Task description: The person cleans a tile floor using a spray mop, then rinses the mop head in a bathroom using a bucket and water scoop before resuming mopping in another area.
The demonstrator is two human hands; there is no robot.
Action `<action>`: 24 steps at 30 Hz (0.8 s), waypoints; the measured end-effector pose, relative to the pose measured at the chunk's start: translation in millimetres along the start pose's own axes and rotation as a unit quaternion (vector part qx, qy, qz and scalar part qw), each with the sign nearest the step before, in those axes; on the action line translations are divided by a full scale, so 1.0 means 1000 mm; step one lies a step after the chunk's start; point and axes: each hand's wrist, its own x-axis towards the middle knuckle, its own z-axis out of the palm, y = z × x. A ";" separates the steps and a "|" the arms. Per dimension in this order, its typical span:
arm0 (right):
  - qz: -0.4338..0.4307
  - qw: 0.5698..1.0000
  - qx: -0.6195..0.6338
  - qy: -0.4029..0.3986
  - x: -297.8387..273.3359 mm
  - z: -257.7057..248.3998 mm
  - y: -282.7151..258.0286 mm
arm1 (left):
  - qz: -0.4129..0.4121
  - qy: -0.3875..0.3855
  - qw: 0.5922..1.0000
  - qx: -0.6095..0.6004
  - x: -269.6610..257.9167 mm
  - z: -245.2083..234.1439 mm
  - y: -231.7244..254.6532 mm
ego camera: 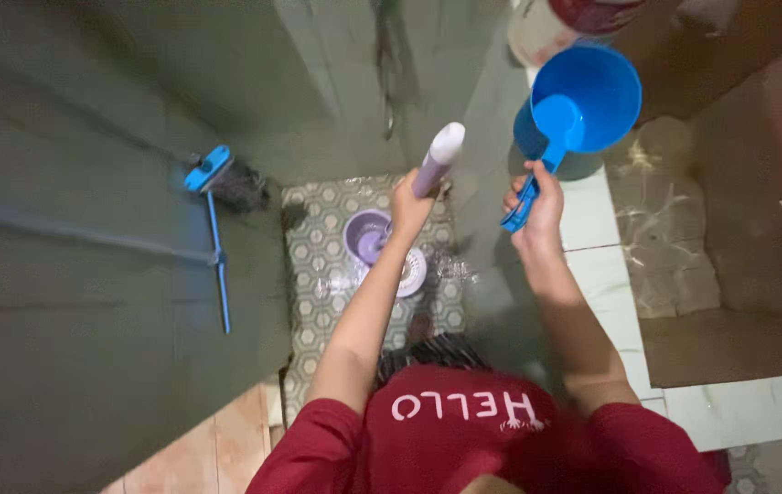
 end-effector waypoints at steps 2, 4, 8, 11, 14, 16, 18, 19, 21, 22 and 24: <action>-0.020 1.000 -0.002 0.024 0.006 -0.006 -0.004 | -0.001 -0.041 0.999 0.028 0.003 0.013 -0.001; -0.020 0.999 0.005 0.031 0.012 -0.014 -0.013 | 0.001 -0.040 0.998 0.045 0.002 0.029 -0.001; 0.011 0.999 0.015 0.029 0.022 -0.024 -0.033 | -0.011 -0.039 0.996 0.079 0.002 0.049 -0.004; 0.017 0.998 0.036 0.038 0.026 -0.036 -0.035 | -0.034 -0.064 0.996 0.042 0.001 0.052 -0.009; 0.065 0.993 0.093 0.014 0.019 -0.034 0.008 | -0.061 -0.078 0.995 0.011 -0.008 0.047 -0.021; 0.047 0.996 0.027 -0.066 0.000 -0.011 0.052 | -0.058 -0.096 0.994 0.010 -0.010 0.042 -0.033; -0.147 0.958 -0.157 -0.189 -0.019 0.023 0.073 | -0.059 -0.109 0.992 0.009 -0.007 0.036 -0.044; -0.196 0.935 -0.179 -0.234 -0.018 0.041 0.070 | 0.004 -0.137 0.991 0.004 -0.002 0.033 -0.046; -0.174 0.942 -0.144 -0.246 -0.001 0.084 0.062 | 0.049 -0.150 0.987 -0.042 0.012 0.017 -0.044; -0.100 0.968 -0.091 -0.211 0.003 0.103 0.060 | 0.030 -0.133 0.987 -0.085 0.020 0.007 -0.040; -0.107 0.956 -0.143 -0.234 0.007 0.129 0.053 | -0.053 -0.146 0.988 0.014 0.035 -0.017 -0.033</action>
